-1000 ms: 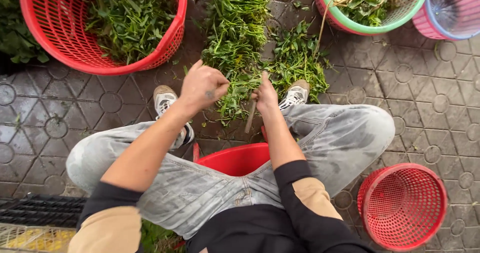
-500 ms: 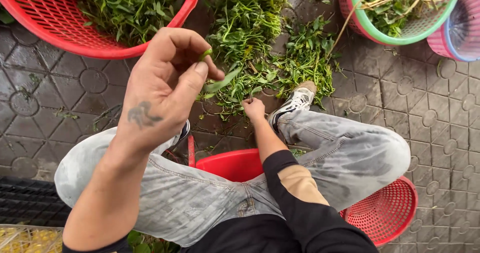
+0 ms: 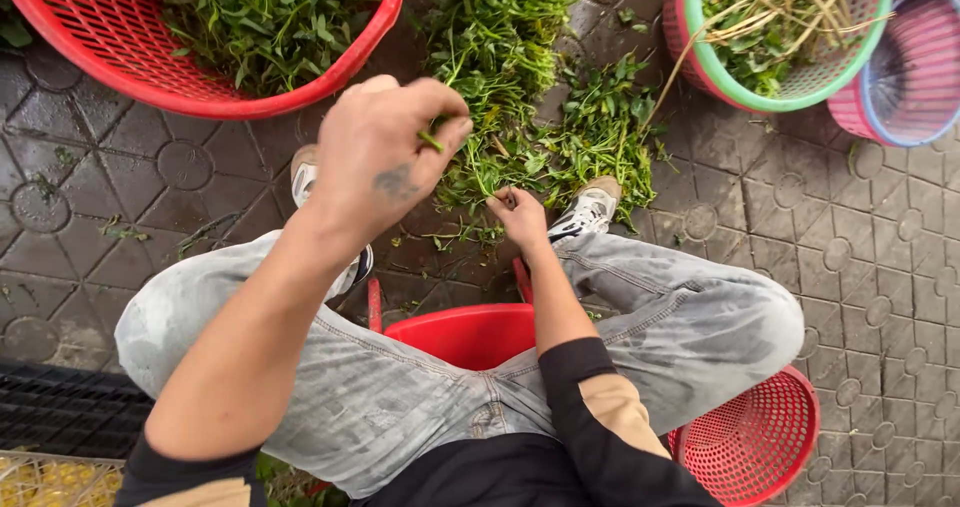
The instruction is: Trimming and sorting green leafy vegetables into baskets using a small knife
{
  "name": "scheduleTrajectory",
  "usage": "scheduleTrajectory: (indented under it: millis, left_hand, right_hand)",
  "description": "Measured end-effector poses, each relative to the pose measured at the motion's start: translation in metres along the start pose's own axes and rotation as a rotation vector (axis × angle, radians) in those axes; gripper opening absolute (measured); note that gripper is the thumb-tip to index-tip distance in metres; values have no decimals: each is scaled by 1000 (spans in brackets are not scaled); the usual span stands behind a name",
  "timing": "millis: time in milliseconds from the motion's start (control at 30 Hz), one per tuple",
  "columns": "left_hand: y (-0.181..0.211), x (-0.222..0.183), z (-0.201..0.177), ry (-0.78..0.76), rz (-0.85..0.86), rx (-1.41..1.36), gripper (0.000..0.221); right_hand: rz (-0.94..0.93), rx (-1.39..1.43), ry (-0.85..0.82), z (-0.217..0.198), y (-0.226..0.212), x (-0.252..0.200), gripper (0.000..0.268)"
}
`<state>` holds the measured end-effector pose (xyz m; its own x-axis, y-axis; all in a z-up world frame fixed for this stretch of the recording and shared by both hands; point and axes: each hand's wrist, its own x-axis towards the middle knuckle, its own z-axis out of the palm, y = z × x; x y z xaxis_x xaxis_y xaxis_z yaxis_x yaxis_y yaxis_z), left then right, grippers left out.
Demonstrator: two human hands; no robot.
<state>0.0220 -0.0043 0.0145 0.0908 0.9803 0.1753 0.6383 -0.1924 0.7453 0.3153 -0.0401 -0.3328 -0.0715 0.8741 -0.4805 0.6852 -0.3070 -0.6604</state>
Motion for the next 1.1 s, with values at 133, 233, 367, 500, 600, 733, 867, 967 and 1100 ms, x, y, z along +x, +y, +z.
scheduleTrajectory:
  millis: [133,233,367,500,600,733,867,967,1100]
  left_hand:
    - [-47,-2,84,-93,211,382,13]
    - [-103,-17,156,-136,429,611,11]
    - [-106,-12,155,-211,400,523,13]
    - [-114,-7,145,-305,226,476,9]
    - [-128,-9,143,-351,69,465,15]
    - [-128,-10,147,-396,-74,327,18]
    - [-95,-7,136,-491,-110,234,20]
    - [-72,-10,131,-538,-106,169,19]
    - [-66,-6,133,-572,-102,62,17]
  right_hand:
    - [-29,387,-174,-83,-92,-47,14]
    - [-102,340,-241,-121,-109,-60,16]
    - [-99,487,-211,-138,-109,-69,12]
    - [28,444,-43,-125,-99,-61,25]
    - [169,394,73,-113,-102,-63,59]
    - [97,1044,-172,-103,-140,-74,67]
    - [56,1160,-220,-87,-152,-70,41]
    - [-58,1154,-209,-70,-137,-60,34]
    - [12,1211,60,-88,-160,-67,28]
